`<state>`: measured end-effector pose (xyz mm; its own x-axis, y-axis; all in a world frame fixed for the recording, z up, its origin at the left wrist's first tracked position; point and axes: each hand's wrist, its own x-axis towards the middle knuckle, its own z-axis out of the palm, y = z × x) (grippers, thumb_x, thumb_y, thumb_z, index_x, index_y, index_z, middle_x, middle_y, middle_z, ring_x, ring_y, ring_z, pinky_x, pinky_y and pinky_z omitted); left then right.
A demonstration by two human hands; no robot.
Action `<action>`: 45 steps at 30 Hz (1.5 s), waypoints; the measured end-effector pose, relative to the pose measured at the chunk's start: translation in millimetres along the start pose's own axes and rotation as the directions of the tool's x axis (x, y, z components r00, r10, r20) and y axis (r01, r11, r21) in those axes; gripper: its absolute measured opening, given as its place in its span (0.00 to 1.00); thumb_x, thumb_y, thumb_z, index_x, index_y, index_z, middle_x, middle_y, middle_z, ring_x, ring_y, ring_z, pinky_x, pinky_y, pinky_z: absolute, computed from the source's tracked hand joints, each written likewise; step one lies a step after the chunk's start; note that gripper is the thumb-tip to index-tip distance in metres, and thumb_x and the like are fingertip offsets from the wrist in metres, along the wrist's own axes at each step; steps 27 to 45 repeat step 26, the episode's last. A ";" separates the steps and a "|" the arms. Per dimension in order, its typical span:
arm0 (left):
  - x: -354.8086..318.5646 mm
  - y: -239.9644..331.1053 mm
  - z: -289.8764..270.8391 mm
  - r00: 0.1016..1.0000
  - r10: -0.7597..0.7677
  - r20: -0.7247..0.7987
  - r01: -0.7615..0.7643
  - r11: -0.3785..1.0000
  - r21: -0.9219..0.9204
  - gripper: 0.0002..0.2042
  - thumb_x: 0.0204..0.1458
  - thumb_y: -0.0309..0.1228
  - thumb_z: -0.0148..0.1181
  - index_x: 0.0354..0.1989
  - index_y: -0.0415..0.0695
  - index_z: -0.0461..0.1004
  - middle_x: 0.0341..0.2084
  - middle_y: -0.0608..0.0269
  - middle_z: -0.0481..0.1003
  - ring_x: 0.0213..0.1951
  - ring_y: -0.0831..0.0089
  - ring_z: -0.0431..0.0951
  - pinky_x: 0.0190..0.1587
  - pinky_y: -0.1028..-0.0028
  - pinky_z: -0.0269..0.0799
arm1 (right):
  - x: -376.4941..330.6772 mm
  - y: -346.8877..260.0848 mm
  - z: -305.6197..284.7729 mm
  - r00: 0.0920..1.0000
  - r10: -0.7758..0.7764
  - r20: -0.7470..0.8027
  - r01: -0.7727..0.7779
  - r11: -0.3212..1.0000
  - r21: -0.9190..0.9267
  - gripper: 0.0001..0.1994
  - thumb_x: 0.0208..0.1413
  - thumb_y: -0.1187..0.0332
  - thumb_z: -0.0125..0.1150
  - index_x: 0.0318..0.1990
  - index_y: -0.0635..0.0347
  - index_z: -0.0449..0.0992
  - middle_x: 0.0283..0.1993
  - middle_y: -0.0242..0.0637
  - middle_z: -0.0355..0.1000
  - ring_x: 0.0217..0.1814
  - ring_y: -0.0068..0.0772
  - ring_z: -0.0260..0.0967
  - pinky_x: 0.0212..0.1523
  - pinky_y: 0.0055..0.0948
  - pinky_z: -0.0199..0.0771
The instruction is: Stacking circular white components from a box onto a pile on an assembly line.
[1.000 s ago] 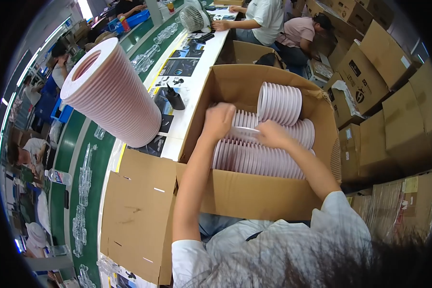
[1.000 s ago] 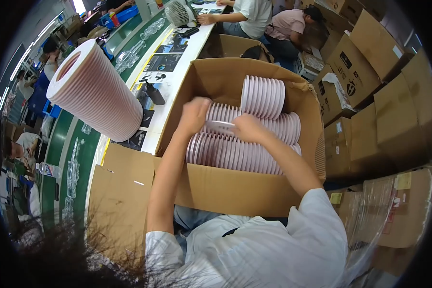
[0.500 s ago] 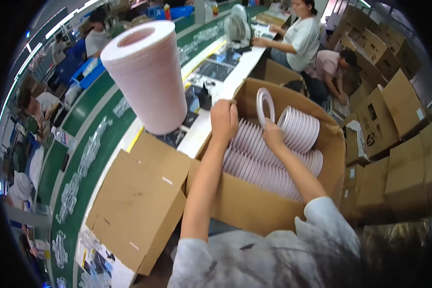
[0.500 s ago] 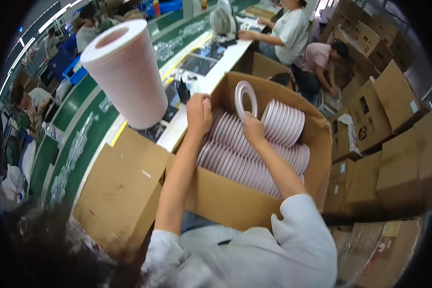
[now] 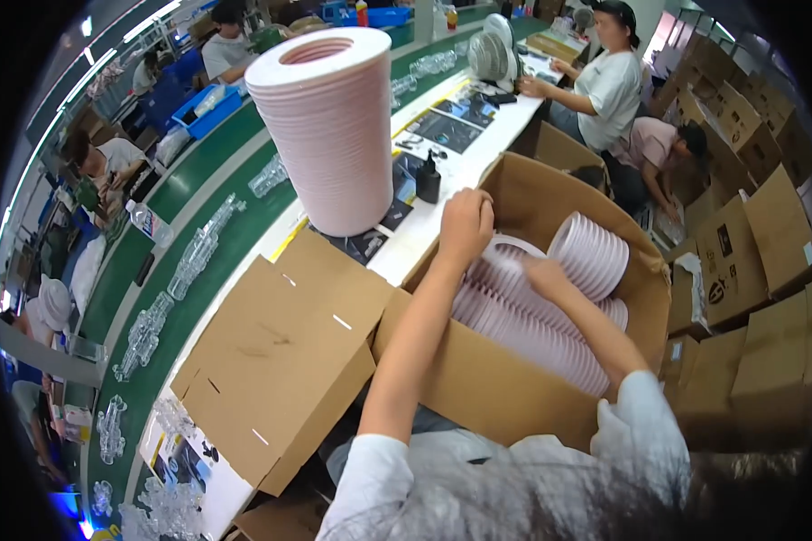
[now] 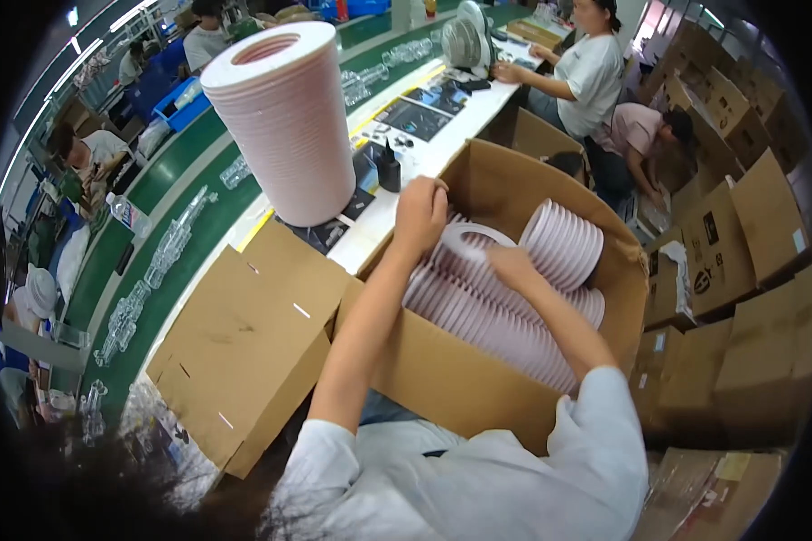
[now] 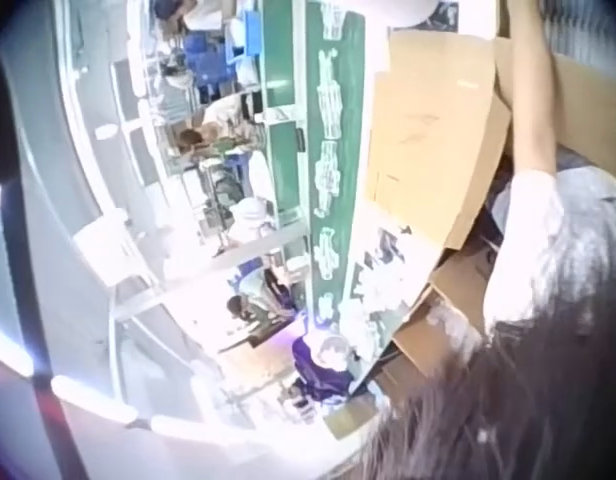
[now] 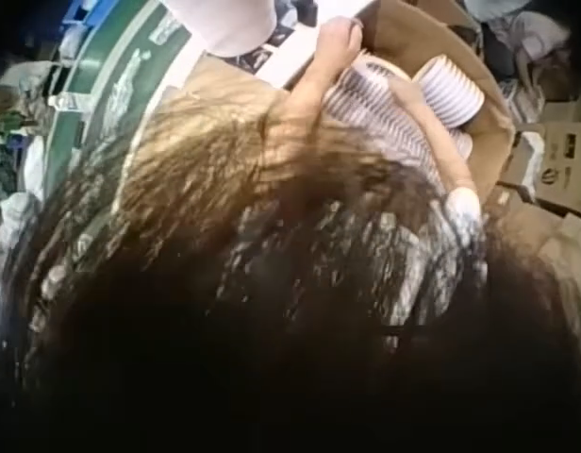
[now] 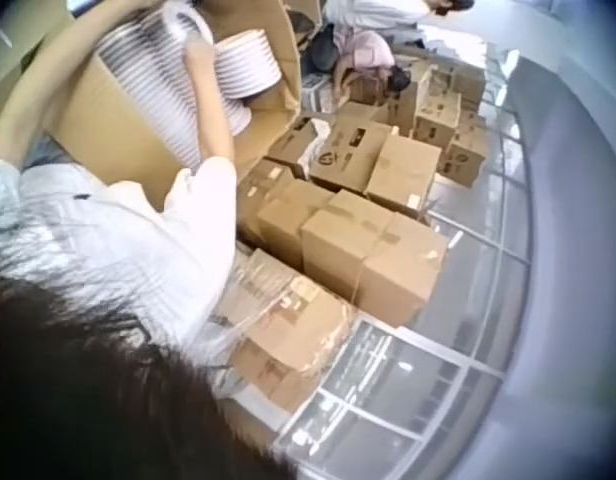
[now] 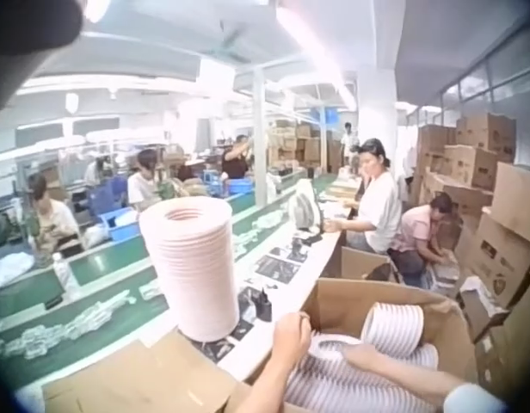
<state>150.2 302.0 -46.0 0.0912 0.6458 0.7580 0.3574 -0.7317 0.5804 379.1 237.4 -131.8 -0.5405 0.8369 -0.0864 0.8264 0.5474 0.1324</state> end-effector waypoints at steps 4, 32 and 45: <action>8.8 13.2 5.8 0.997 0.028 -0.075 -0.034 0.996 -0.082 0.05 0.51 0.26 0.54 0.32 0.39 0.72 0.29 0.49 0.73 0.35 0.50 0.73 0.40 0.58 0.68 | -26.2 7.8 20.6 0.981 0.150 -0.121 -0.131 0.980 0.152 0.05 0.49 0.78 0.49 0.33 0.63 0.70 0.33 0.53 0.74 0.36 0.58 0.73 0.35 0.49 0.73; -31.2 63.1 -290.4 0.857 -0.443 -0.265 0.496 0.567 0.658 0.25 0.40 0.38 0.69 0.46 0.41 0.72 0.39 0.50 0.78 0.36 0.53 0.80 0.39 0.61 0.76 | 144.0 -176.6 -260.1 0.873 -0.180 -0.453 0.483 0.447 0.753 0.30 0.47 0.68 0.68 0.60 0.61 0.67 0.54 0.43 0.73 0.58 0.38 0.70 0.59 0.32 0.69; -31.2 63.1 -290.4 0.857 -0.443 -0.265 0.496 0.567 0.658 0.25 0.40 0.38 0.69 0.46 0.41 0.72 0.39 0.50 0.78 0.36 0.53 0.80 0.39 0.61 0.76 | 144.0 -176.6 -260.1 0.873 -0.180 -0.453 0.483 0.447 0.753 0.30 0.47 0.68 0.68 0.60 0.61 0.67 0.54 0.43 0.73 0.58 0.38 0.70 0.59 0.32 0.69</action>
